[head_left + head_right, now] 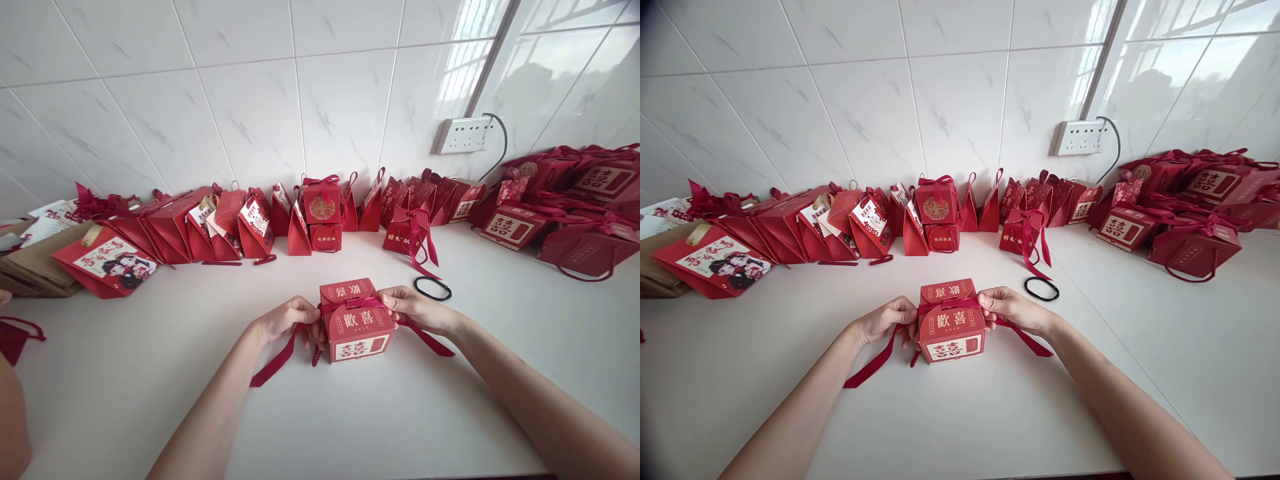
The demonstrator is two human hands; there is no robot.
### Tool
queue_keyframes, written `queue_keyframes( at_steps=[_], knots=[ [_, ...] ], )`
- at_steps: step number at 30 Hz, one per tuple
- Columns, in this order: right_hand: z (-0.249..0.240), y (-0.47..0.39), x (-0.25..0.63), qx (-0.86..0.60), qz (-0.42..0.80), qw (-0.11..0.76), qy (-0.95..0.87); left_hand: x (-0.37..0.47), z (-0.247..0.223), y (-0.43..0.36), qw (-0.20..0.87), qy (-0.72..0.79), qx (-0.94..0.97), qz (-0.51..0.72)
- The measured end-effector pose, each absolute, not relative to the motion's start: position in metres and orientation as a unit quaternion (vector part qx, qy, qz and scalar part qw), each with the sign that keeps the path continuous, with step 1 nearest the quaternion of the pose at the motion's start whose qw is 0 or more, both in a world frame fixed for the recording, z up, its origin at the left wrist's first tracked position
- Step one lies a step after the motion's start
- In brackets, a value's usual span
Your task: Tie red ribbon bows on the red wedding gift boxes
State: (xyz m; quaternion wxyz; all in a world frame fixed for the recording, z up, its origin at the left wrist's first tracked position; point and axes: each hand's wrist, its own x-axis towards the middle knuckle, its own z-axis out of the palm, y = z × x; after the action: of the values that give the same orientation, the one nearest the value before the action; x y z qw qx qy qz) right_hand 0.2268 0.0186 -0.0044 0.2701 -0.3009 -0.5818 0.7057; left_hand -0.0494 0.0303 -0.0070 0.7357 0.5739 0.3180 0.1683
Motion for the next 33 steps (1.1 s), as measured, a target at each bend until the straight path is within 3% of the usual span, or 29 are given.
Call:
queue_keyframes(
  at_steps=[33],
  knots=[
    [-0.0014,0.0217,0.2319,-0.324,0.673,0.249,-0.617,-0.0501,-0.0068,0.0312,0.732,0.322,0.577,0.170]
  ],
)
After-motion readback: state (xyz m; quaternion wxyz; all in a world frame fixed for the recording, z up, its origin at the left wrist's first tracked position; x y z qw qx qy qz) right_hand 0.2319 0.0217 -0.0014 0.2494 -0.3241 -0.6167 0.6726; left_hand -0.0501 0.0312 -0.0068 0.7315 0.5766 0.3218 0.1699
